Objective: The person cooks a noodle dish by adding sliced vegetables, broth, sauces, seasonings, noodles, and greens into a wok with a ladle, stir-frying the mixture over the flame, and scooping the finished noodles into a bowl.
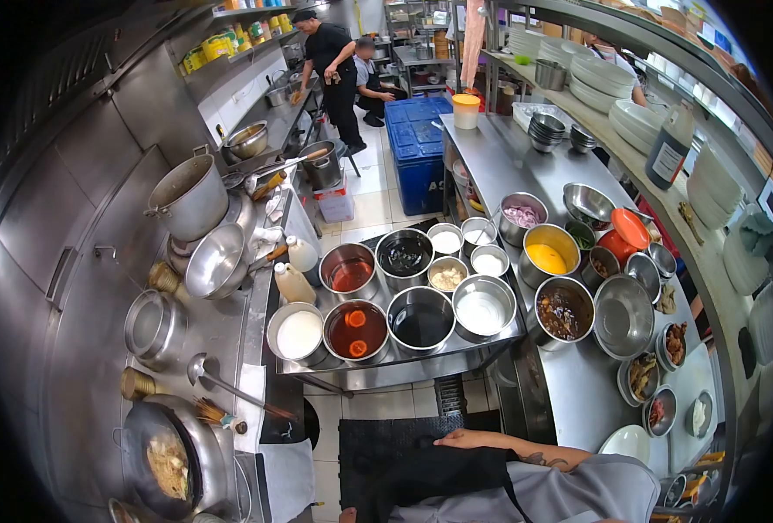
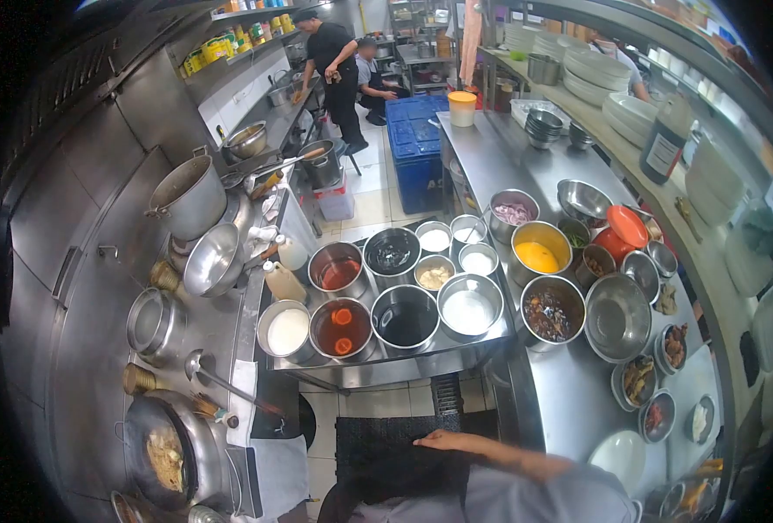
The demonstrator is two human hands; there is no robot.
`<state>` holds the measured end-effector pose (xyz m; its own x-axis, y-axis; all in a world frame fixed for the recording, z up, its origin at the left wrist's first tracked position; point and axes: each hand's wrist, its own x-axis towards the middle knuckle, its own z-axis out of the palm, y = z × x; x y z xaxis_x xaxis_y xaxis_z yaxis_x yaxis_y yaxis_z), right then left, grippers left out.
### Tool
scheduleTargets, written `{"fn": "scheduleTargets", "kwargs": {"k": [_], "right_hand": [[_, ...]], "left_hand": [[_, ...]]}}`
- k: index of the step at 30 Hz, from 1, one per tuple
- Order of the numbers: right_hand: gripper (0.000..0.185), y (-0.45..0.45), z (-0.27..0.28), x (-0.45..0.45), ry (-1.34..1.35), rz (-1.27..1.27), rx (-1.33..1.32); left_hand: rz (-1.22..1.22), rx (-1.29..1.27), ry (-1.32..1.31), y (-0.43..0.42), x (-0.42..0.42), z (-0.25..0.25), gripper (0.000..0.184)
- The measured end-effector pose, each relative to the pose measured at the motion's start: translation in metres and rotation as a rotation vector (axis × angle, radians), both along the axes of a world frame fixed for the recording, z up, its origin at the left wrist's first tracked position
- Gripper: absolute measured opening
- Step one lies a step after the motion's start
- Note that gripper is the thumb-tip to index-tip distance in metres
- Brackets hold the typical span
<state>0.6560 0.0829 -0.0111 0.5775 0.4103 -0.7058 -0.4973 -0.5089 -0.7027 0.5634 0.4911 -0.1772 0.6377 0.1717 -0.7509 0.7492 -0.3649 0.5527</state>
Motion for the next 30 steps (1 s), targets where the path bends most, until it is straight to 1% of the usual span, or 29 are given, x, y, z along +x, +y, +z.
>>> {"fn": "scheduleTargets", "kwargs": {"k": [3,6,9,12,15,18,20,24,27,30], "right_hand": [[0.064,0.000,-0.021,-0.001,0.055,-0.029,-0.038],[0.068,-0.001,-0.007,0.001,0.053,-0.018,0.003],[0.063,0.000,-0.012,0.004,0.037,0.044,-0.042],[0.062,0.002,-0.011,0.004,-0.013,0.033,-0.079],[0.062,0.004,0.005,0.006,0.013,0.014,-0.031],[0.067,0.005,0.004,0.006,-0.024,-0.003,-0.017],[0.065,0.004,0.003,0.007,-0.020,-0.005,-0.016],[0.064,0.003,-0.020,0.007,-0.020,0.014,-0.056],[0.064,0.001,-0.028,0.005,-0.043,-0.015,-0.016],[0.065,0.002,-0.006,0.008,-0.006,0.026,-0.072]], "left_hand": [[0.004,0.005,-0.010,0.006,-0.011,0.001,0.040],[0.015,0.007,-0.016,0.014,-0.023,-0.004,0.039],[0.033,0.010,-0.023,0.018,-0.027,-0.006,0.039],[0.037,0.010,-0.026,0.020,-0.030,-0.007,0.038],[0.042,0.006,-0.030,0.018,-0.029,-0.009,0.037],[0.049,-0.005,-0.016,0.012,-0.024,-0.010,0.036],[0.046,-0.005,-0.015,0.011,-0.018,-0.010,0.036],[0.040,-0.011,-0.017,0.007,-0.010,-0.012,0.035],[0.037,-0.018,-0.019,0.006,-0.007,-0.013,0.034],[0.035,-0.021,-0.023,0.008,-0.007,-0.016,0.033]]}}
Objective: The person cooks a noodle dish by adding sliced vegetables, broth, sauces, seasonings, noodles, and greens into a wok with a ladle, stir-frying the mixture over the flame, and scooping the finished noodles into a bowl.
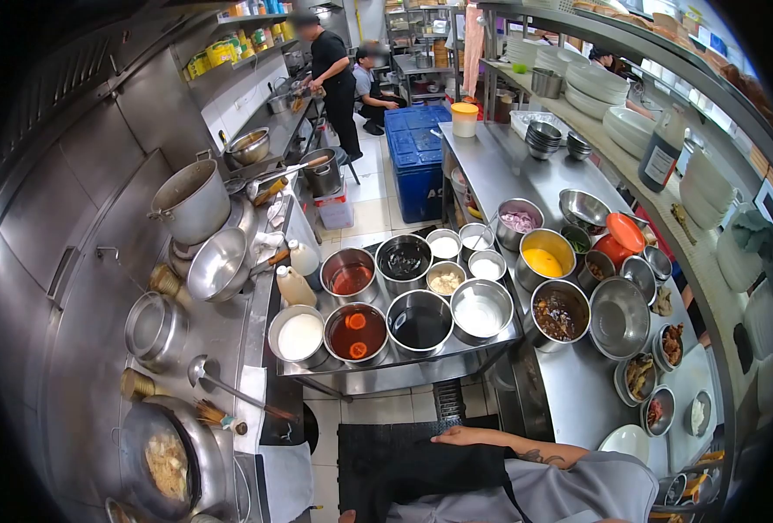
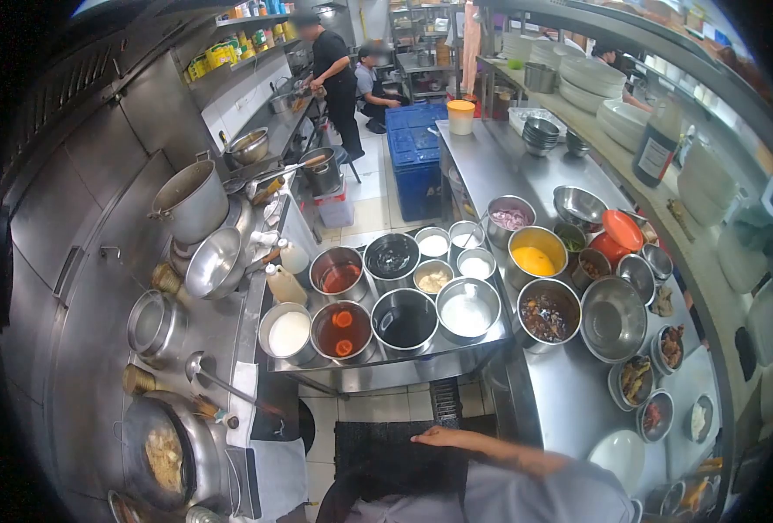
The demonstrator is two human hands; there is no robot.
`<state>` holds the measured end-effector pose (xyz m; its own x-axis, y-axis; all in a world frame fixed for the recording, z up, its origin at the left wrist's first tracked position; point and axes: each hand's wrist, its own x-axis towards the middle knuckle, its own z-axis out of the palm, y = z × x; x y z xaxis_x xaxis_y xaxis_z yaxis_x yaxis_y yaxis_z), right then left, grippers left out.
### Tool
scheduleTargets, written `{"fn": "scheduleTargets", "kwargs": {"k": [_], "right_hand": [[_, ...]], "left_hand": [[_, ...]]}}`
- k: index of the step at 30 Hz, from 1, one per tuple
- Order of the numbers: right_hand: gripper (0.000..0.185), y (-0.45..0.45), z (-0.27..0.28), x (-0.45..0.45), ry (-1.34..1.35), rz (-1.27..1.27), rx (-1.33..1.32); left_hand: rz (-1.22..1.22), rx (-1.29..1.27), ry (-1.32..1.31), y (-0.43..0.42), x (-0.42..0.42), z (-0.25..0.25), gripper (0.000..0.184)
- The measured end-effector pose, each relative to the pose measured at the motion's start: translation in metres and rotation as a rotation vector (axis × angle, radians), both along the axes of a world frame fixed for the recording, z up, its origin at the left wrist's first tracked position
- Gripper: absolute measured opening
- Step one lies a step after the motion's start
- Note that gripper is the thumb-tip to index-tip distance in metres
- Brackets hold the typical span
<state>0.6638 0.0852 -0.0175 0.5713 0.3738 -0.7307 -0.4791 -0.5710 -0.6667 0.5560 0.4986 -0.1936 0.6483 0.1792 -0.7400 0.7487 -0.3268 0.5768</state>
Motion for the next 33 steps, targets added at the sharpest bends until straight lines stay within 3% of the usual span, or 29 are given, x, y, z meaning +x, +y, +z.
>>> {"fn": "scheduleTargets", "kwargs": {"k": [8,12,14,15,16,17,18,19,20,22,23,27,33], "right_hand": [[0.061,0.003,0.012,0.005,0.040,0.017,0.032],[0.058,0.012,0.024,0.012,-0.022,0.061,0.082],[0.052,0.015,0.007,0.017,-0.122,0.117,0.226],[0.050,0.019,-0.003,0.017,-0.201,0.153,0.309],[0.048,0.026,0.013,0.020,-0.237,0.188,0.291],[0.046,0.034,0.029,0.028,-0.271,0.227,0.277],[0.043,0.045,0.058,0.033,-0.308,0.240,0.278],[0.039,0.057,0.092,0.042,-0.348,0.253,0.283],[0.036,0.070,0.121,0.054,-0.543,0.341,0.334],[0.034,0.101,0.185,0.073,-0.873,0.436,0.442],[0.033,0.120,0.219,0.080,-1.009,0.443,0.487],[0.031,0.187,0.326,0.096,-1.568,0.674,0.694],[0.037,0.269,0.411,0.056,-1.917,1.134,0.861]], "left_hand": [[0.056,-0.042,-0.044,0.020,-0.033,-0.031,0.032],[0.238,-0.258,-0.198,0.037,-0.072,-0.072,0.031],[0.246,-0.205,-0.041,0.040,-0.084,-0.064,0.016],[0.165,-0.043,-0.141,0.037,-0.091,-0.052,0.016],[0.091,0.139,-0.226,0.015,-0.082,0.011,0.016],[0.143,0.105,-0.170,0.032,-0.105,-0.058,0.022],[-0.093,0.264,-0.240,0.040,-0.114,-0.075,0.025],[0.027,0.252,-0.314,0.035,-0.122,-0.060,0.024],[0.269,0.007,-0.064,0.033,-0.125,-0.046,0.029],[0.220,-0.011,-0.196,0.036,-0.137,-0.013,0.040],[0.442,-0.078,-0.059,0.027,-0.134,0.000,0.043],[0.424,0.000,0.003,0.023,-0.149,0.017,0.043],[0.488,-0.041,0.042,0.028,-0.174,0.012,0.043]]}}
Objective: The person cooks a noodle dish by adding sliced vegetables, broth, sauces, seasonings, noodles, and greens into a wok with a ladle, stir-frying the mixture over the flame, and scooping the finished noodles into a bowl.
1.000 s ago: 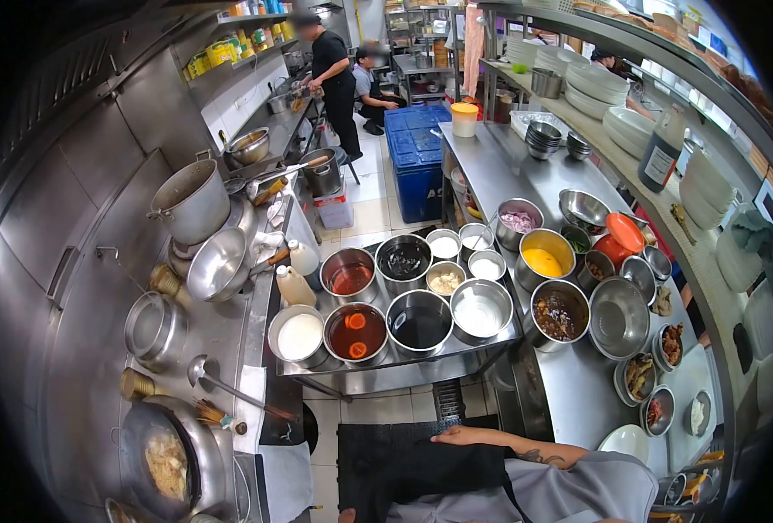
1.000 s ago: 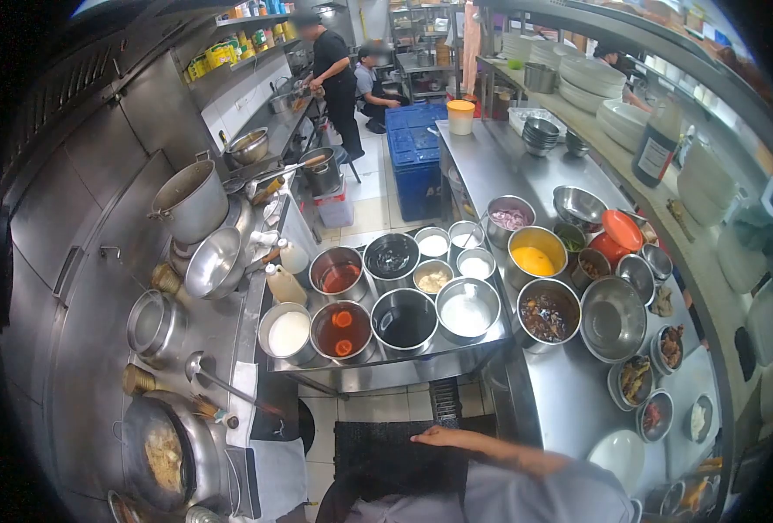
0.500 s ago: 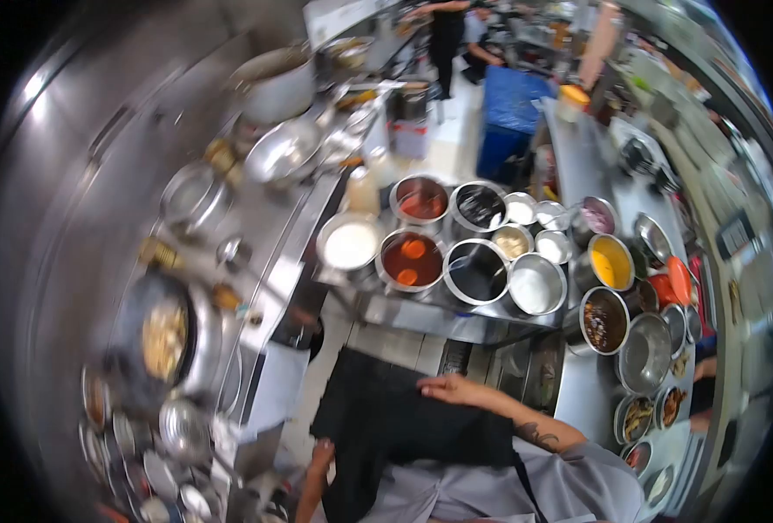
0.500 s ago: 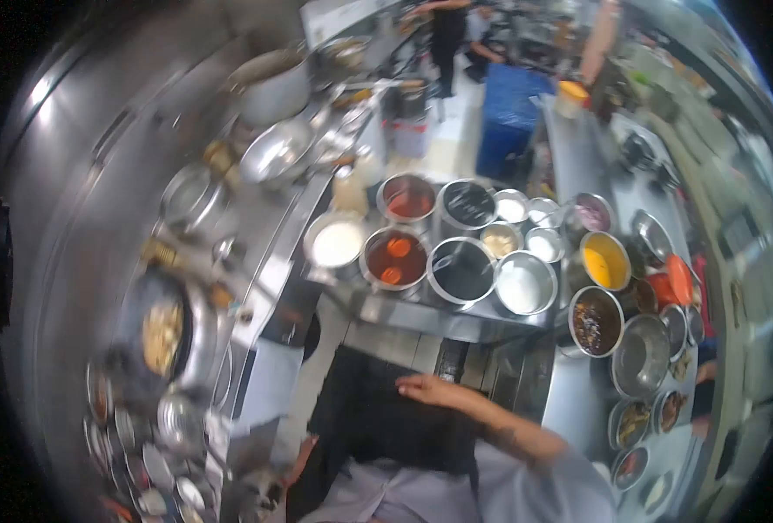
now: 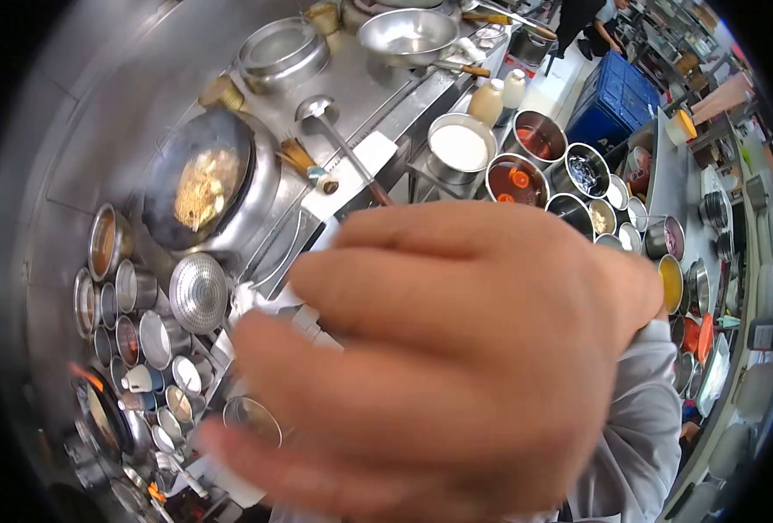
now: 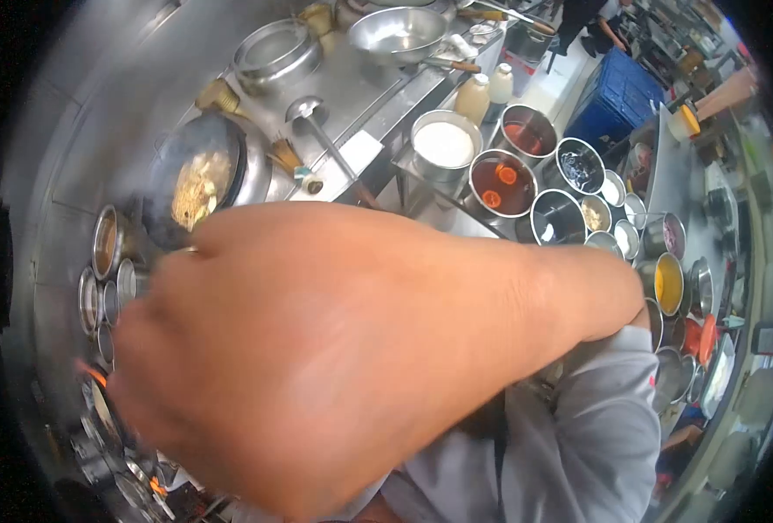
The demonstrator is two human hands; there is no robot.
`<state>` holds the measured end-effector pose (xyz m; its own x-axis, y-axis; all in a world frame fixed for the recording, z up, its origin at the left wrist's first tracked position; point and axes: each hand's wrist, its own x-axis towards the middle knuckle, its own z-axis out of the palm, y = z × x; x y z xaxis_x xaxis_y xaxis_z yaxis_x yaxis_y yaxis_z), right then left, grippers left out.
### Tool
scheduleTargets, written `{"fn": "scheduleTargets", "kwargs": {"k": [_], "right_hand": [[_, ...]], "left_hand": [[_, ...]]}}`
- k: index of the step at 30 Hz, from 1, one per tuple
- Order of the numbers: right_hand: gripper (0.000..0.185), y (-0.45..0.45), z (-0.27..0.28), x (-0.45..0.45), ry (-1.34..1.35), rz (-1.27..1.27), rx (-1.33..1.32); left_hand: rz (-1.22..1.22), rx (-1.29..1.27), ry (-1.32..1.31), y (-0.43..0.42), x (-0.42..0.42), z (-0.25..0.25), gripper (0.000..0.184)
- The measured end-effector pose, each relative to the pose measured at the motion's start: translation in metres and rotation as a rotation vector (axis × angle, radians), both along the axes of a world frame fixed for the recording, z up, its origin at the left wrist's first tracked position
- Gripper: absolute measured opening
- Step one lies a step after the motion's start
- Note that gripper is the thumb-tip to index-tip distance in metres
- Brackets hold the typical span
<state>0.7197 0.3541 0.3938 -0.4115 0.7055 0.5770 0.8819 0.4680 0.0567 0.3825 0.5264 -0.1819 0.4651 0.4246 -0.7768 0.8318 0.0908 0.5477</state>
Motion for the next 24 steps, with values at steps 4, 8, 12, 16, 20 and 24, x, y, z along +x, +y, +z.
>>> {"fn": "scheduleTargets", "kwargs": {"k": [4,8,12,16,20,24], "right_hand": [[0.037,0.036,0.010,-0.033,-0.127,0.119,-0.079],[0.037,0.063,0.013,-0.051,-0.163,0.179,-0.114],[0.037,0.079,0.012,-0.057,-0.182,0.189,-0.134],[0.037,0.090,0.013,-0.050,-0.190,0.169,-0.151],[0.037,0.095,0.012,-0.047,-0.198,0.163,-0.156],[0.038,0.097,0.011,-0.036,-0.190,0.161,-0.184]], "left_hand": [[0.043,-0.024,0.005,0.007,-0.008,-0.002,0.043],[0.078,-0.049,0.007,0.021,-0.013,-0.008,0.043],[0.083,-0.067,0.001,0.034,-0.010,-0.016,0.043],[0.075,-0.084,-0.003,0.047,-0.002,-0.024,0.043],[0.068,-0.098,-0.004,0.056,0.008,-0.027,0.043],[0.075,-0.109,0.008,0.060,0.014,-0.031,0.043]]}}
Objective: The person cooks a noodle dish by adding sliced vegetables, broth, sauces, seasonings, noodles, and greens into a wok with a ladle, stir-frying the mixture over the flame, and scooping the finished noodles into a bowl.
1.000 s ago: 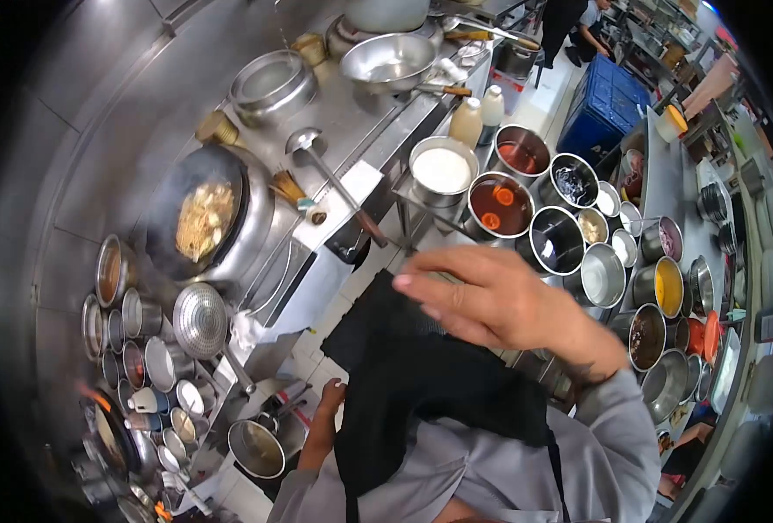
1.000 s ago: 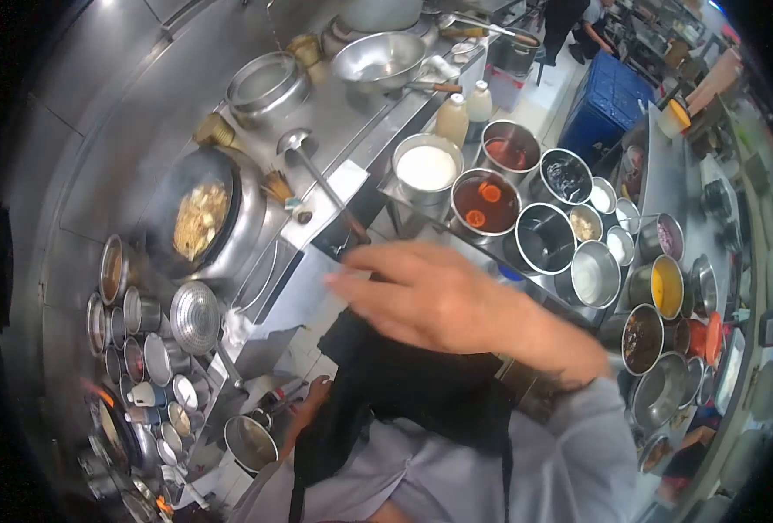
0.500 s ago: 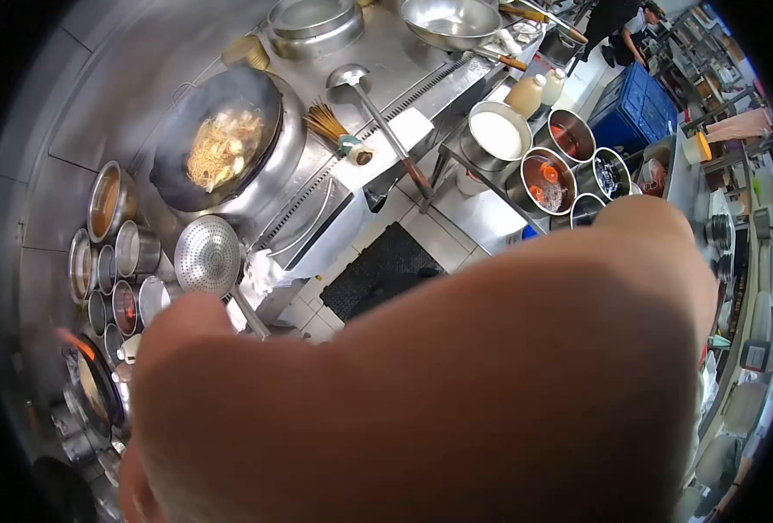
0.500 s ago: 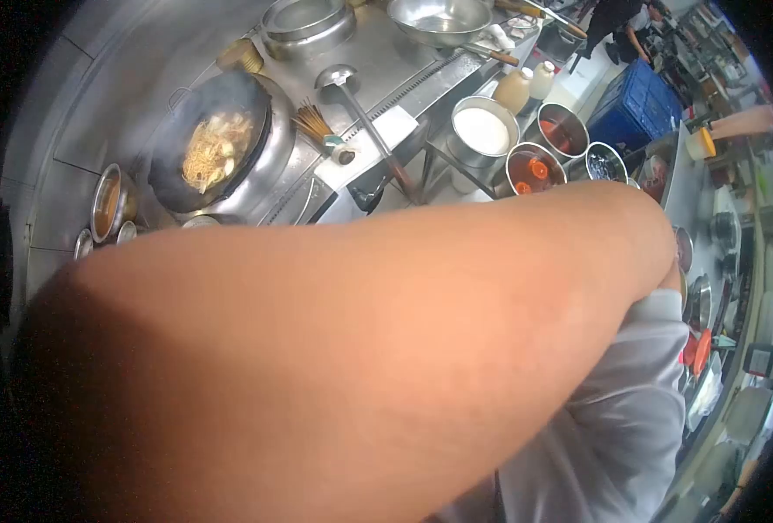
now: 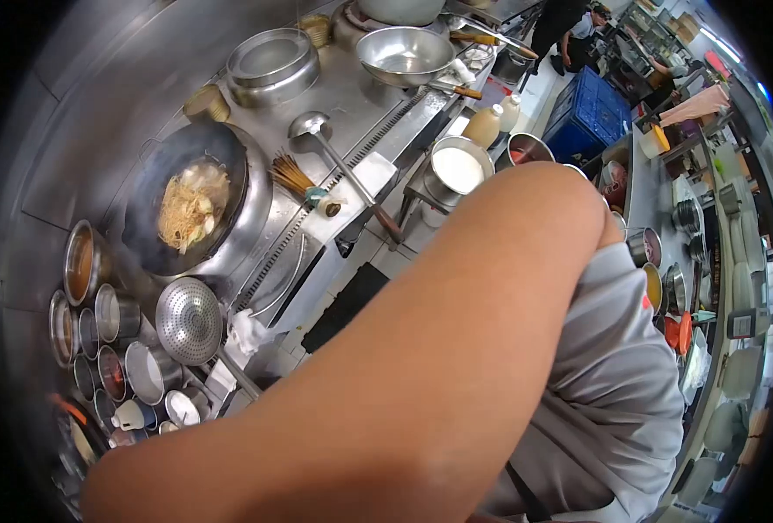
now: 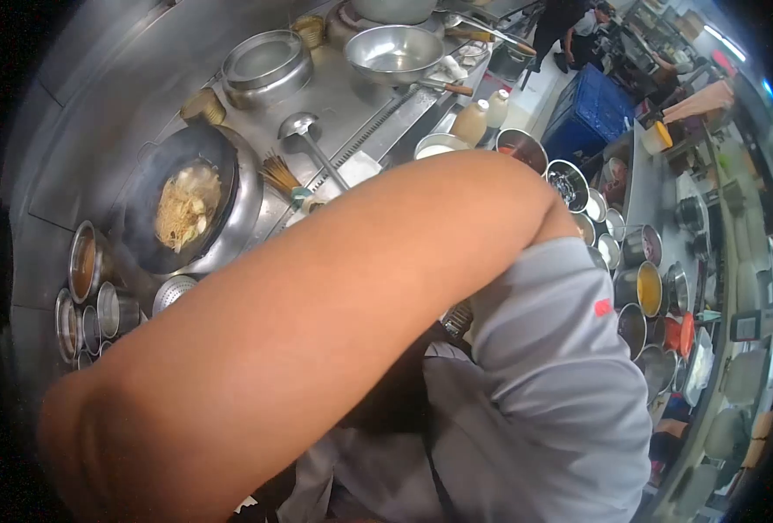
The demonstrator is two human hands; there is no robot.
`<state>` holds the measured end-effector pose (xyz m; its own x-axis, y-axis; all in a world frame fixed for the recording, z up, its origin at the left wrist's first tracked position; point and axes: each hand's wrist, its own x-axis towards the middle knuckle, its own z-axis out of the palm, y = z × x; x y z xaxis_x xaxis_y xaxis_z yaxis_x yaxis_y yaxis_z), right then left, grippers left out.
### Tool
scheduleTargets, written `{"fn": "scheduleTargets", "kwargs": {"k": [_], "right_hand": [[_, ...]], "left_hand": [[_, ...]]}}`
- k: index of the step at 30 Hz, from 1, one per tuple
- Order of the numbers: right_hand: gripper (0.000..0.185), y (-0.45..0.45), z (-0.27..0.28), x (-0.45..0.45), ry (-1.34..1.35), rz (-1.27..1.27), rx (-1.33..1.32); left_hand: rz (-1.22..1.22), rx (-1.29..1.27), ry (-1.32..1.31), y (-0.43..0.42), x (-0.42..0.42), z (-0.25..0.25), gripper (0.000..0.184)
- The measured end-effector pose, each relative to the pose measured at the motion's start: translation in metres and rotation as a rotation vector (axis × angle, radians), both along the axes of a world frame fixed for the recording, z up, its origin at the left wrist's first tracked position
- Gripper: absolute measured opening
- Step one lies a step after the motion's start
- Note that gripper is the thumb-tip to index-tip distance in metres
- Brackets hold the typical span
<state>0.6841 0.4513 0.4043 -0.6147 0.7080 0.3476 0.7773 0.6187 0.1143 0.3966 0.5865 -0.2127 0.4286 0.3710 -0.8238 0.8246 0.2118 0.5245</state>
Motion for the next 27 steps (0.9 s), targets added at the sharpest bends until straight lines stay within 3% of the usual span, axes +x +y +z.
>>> {"fn": "scheduleTargets", "kwargs": {"k": [9,27], "right_hand": [[0.038,-0.005,-0.013,0.031,0.089,-0.008,-0.056],[0.039,-0.009,-0.050,0.086,0.221,0.128,-0.266]], "left_hand": [[0.048,0.008,0.008,-0.004,0.008,0.004,0.044],[0.506,0.069,0.098,-0.106,-0.031,0.031,0.044]]}}
